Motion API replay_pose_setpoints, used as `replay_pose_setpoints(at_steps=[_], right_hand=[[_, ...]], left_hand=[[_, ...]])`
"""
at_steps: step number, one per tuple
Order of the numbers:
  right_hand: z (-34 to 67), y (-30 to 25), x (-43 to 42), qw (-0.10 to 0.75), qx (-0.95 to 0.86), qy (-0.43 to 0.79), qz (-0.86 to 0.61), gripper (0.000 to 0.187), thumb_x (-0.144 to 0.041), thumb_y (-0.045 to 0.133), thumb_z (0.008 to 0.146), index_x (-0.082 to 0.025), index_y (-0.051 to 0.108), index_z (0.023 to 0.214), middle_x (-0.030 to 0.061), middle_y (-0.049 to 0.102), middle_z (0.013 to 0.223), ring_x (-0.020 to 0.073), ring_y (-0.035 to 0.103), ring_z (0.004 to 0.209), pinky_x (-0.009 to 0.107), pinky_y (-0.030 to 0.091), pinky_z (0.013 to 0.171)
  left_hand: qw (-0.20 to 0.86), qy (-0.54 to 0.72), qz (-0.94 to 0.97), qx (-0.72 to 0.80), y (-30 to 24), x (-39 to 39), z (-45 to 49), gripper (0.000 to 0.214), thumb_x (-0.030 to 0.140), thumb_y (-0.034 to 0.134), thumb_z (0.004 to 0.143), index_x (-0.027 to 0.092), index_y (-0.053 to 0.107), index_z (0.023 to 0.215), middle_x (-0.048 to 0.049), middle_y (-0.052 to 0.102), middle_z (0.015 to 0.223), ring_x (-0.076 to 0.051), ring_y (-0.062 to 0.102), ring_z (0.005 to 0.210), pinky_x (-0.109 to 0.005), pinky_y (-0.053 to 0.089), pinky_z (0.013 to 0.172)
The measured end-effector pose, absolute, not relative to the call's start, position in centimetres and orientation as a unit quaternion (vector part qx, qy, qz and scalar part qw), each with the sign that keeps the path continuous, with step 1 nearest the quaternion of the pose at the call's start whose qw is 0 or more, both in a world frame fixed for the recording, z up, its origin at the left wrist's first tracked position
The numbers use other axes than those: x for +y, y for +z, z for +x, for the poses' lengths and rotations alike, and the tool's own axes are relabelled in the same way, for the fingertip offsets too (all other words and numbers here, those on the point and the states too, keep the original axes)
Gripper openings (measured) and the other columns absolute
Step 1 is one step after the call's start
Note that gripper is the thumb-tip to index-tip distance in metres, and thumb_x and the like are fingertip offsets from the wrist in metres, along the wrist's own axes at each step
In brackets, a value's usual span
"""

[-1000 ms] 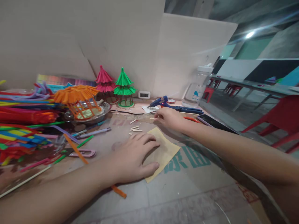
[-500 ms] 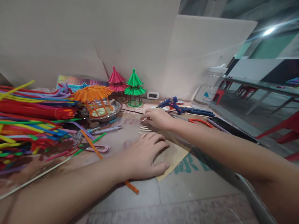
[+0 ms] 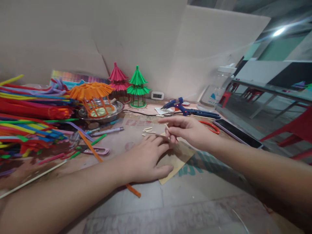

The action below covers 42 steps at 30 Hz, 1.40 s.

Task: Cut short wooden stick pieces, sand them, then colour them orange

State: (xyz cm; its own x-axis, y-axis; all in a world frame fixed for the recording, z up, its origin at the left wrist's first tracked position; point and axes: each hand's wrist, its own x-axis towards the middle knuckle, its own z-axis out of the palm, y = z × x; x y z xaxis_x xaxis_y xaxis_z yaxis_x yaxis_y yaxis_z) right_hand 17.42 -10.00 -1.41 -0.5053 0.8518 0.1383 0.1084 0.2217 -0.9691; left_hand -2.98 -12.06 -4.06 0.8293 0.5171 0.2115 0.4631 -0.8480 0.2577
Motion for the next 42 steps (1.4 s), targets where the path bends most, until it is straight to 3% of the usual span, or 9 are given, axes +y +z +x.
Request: replay_pose_setpoints(at_steps=[3, 9, 12, 21, 29, 34, 38, 42], right_hand=[[18.8, -1.9, -12.7, 0.382, -0.618, 0.604, -0.326, 0.019, -0.028, 0.071, 0.089, -0.02, 0.065, 0.105, -0.001, 0.073, 0.08, 0.0105, 0.069, 0.062, 0.023, 0.057, 0.061], [19.1, -3.6, -14.4, 0.433, -0.494, 0.676, -0.334, 0.033, -0.043, 0.083, 0.08, -0.017, 0.062, 0.082, 0.0024, 0.075, 0.073, 0.0111, 0.07, 0.059, 0.019, 0.057, 0.055], [18.8, -3.8, -14.4, 0.441, -0.469, 0.689, -0.333, 0.032, -0.041, 0.084, 0.079, -0.017, 0.064, 0.082, 0.0013, 0.075, 0.071, 0.0086, 0.068, 0.055, 0.016, 0.056, 0.051], [18.2, -3.9, -14.6, 0.441, -0.473, 0.689, -0.328, 0.029, -0.038, 0.085, 0.079, -0.017, 0.066, 0.086, -0.0002, 0.075, 0.07, 0.0081, 0.068, 0.056, 0.015, 0.056, 0.052], [18.4, -3.4, -15.1, 0.446, -0.565, 0.578, -0.384, 0.019, -0.034, 0.075, 0.086, -0.019, 0.062, 0.085, -0.0013, 0.071, 0.069, 0.0102, 0.066, 0.058, 0.021, 0.055, 0.056], [18.2, -3.5, -15.8, 0.399, -0.671, 0.458, -0.425, 0.005, -0.022, 0.07, 0.086, -0.019, 0.067, 0.083, -0.0009, 0.071, 0.072, 0.0112, 0.067, 0.067, 0.022, 0.054, 0.064], [17.6, -3.8, -15.9, 0.412, -0.599, 0.576, -0.375, 0.014, -0.033, 0.064, 0.094, -0.021, 0.059, 0.089, 0.0001, 0.075, 0.077, 0.0098, 0.067, 0.061, 0.022, 0.055, 0.06], [17.5, -4.1, -15.4, 0.428, -0.538, 0.646, -0.333, 0.029, -0.043, 0.072, 0.089, -0.02, 0.055, 0.088, -0.0006, 0.075, 0.076, 0.0082, 0.066, 0.056, 0.019, 0.053, 0.055]], left_hand=[[0.114, 0.149, 0.951, 0.247, -4.0, -12.0, -2.9, 0.039, 0.043, 0.06, 0.091, 0.022, 0.062, 0.124, -0.0099, 0.061, 0.127, -0.031, 0.055, 0.118, -0.05, 0.043, 0.104], [0.123, 0.189, 0.944, 0.243, -3.5, -11.7, -2.8, 0.033, 0.049, 0.055, 0.096, 0.021, 0.066, 0.111, -0.007, 0.065, 0.116, -0.028, 0.058, 0.11, -0.045, 0.04, 0.096], [0.101, 0.249, 0.932, 0.243, -3.5, -11.5, -2.9, 0.029, 0.041, 0.049, 0.101, 0.019, 0.065, 0.097, -0.0053, 0.067, 0.101, -0.025, 0.06, 0.099, -0.042, 0.038, 0.093], [0.048, 0.324, 0.926, 0.189, -3.4, -11.7, -3.1, 0.017, 0.03, 0.053, 0.102, 0.019, 0.064, 0.095, -0.003, 0.067, 0.093, -0.02, 0.059, 0.092, -0.036, 0.036, 0.089], [0.047, 0.327, 0.925, 0.185, -3.2, -11.9, -3.1, 0.015, 0.024, 0.053, 0.1, 0.018, 0.065, 0.093, -0.0036, 0.068, 0.093, -0.02, 0.06, 0.091, -0.037, 0.037, 0.088], [0.078, 0.35, 0.913, 0.197, -2.9, -12.2, -3.3, 0.018, 0.021, 0.05, 0.099, 0.018, 0.065, 0.09, -0.0033, 0.068, 0.092, -0.019, 0.059, 0.091, -0.036, 0.038, 0.088], [0.147, 0.38, 0.883, 0.234, -2.7, -12.6, -3.0, 0.019, 0.022, 0.049, 0.101, 0.02, 0.067, 0.097, -0.0007, 0.071, 0.091, -0.017, 0.063, 0.09, -0.032, 0.043, 0.087], [0.27, 0.388, 0.834, 0.286, -2.6, -12.9, -2.5, 0.016, 0.029, 0.058, 0.096, 0.022, 0.072, 0.101, -0.0007, 0.075, 0.095, -0.017, 0.068, 0.089, -0.029, 0.05, 0.083]])
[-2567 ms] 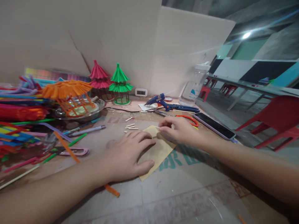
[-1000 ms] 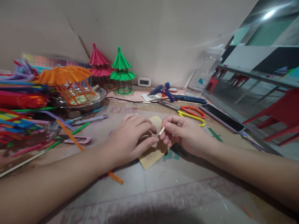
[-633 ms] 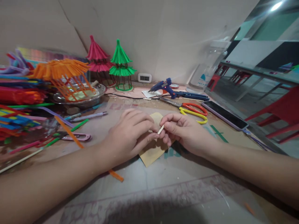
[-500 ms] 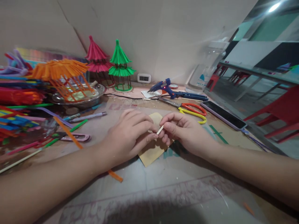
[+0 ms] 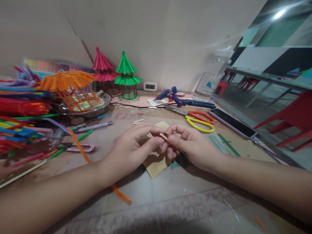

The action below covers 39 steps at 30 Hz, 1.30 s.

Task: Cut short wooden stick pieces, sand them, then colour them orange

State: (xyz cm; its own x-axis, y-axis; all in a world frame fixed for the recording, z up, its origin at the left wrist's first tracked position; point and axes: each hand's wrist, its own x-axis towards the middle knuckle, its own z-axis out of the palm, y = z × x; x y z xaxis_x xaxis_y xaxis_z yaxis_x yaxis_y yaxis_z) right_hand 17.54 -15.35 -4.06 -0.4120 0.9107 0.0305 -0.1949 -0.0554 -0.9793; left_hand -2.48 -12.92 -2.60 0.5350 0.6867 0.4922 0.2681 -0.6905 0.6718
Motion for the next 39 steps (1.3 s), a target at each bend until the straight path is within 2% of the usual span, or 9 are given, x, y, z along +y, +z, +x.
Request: replay_pose_setpoints(at_steps=[3, 7, 12, 18, 26, 31, 35, 39], right_hand=[[17.6, -4.2, -15.2, 0.422, -0.527, 0.661, -0.328, 0.031, -0.045, 0.074, 0.088, -0.02, 0.056, 0.09, 0.0002, 0.075, 0.077, 0.0095, 0.068, 0.058, 0.02, 0.054, 0.055], [17.6, -4.3, -15.3, 0.405, -0.531, 0.662, -0.34, 0.029, -0.043, 0.075, 0.088, -0.018, 0.061, 0.094, 0.002, 0.076, 0.081, 0.0103, 0.07, 0.062, 0.02, 0.053, 0.057], [17.4, -4.3, -15.5, 0.384, -0.54, 0.671, -0.333, 0.032, -0.047, 0.073, 0.089, -0.016, 0.063, 0.091, 0.004, 0.076, 0.081, 0.0103, 0.07, 0.065, 0.02, 0.051, 0.06], [17.4, -3.8, -15.7, 0.365, -0.555, 0.663, -0.344, 0.036, -0.051, 0.073, 0.086, -0.017, 0.063, 0.086, 0.0047, 0.076, 0.081, 0.0112, 0.069, 0.064, 0.023, 0.054, 0.061], [19.2, -2.8, -14.1, 0.428, -0.606, 0.532, -0.409, 0.025, -0.04, 0.076, 0.085, -0.019, 0.064, 0.092, 0.0009, 0.072, 0.074, 0.0124, 0.068, 0.064, 0.026, 0.057, 0.064], [19.5, -3.3, -13.5, 0.414, -0.626, 0.506, -0.425, 0.023, -0.039, 0.069, 0.088, -0.018, 0.062, 0.094, 0.0017, 0.071, 0.074, 0.0137, 0.068, 0.066, 0.028, 0.056, 0.065], [20.9, -2.2, -12.9, 0.367, -0.713, 0.36, -0.477, 0.018, -0.037, 0.062, 0.091, -0.02, 0.065, 0.097, 0.0034, 0.073, 0.082, 0.0165, 0.068, 0.073, 0.03, 0.053, 0.068], [24.5, -1.2, -11.3, 0.193, -0.824, 0.1, -0.523, 0.019, -0.032, 0.059, 0.09, -0.021, 0.069, 0.102, 0.0074, 0.073, 0.097, 0.0229, 0.068, 0.086, 0.034, 0.05, 0.075]], left_hand=[[0.343, 0.382, 0.795, 0.323, -2.6, -12.9, -2.1, 0.012, 0.028, 0.064, 0.09, 0.022, 0.074, 0.094, 0.0002, 0.076, 0.089, -0.016, 0.069, 0.082, -0.027, 0.053, 0.076], [0.407, 0.368, 0.765, 0.338, -2.5, -12.9, -2.1, 0.011, 0.028, 0.065, 0.089, 0.02, 0.072, 0.085, 0.0016, 0.073, 0.078, -0.013, 0.067, 0.071, -0.023, 0.052, 0.064], [0.367, 0.373, 0.777, 0.349, -2.7, -12.7, -2.3, 0.014, 0.033, 0.066, 0.088, 0.021, 0.073, 0.085, 0.0007, 0.073, 0.083, -0.014, 0.067, 0.077, -0.026, 0.054, 0.073], [0.372, 0.379, 0.785, 0.319, -2.8, -12.6, -2.2, 0.014, 0.032, 0.066, 0.089, 0.02, 0.072, 0.083, -0.0009, 0.072, 0.086, -0.015, 0.066, 0.078, -0.028, 0.054, 0.074], [0.497, 0.384, 0.713, 0.312, -2.4, -12.9, -2.1, 0.019, 0.035, 0.062, 0.092, 0.017, 0.066, 0.085, -0.0016, 0.07, 0.083, -0.016, 0.07, 0.076, -0.027, 0.06, 0.07], [0.489, 0.4, 0.706, 0.32, -2.6, -12.8, -2.0, 0.016, 0.031, 0.065, 0.089, 0.017, 0.067, 0.098, -0.0002, 0.071, 0.082, -0.013, 0.07, 0.071, -0.025, 0.06, 0.068], [0.486, 0.41, 0.694, 0.338, -2.8, -12.8, -1.9, 0.022, 0.03, 0.07, 0.086, 0.017, 0.07, 0.103, -0.0017, 0.073, 0.086, -0.014, 0.07, 0.074, -0.024, 0.061, 0.067], [0.496, 0.387, 0.688, 0.361, -2.8, -12.8, -2.0, 0.032, 0.033, 0.071, 0.087, 0.018, 0.072, 0.115, -0.0068, 0.076, 0.107, -0.018, 0.073, 0.087, -0.03, 0.064, 0.074]])
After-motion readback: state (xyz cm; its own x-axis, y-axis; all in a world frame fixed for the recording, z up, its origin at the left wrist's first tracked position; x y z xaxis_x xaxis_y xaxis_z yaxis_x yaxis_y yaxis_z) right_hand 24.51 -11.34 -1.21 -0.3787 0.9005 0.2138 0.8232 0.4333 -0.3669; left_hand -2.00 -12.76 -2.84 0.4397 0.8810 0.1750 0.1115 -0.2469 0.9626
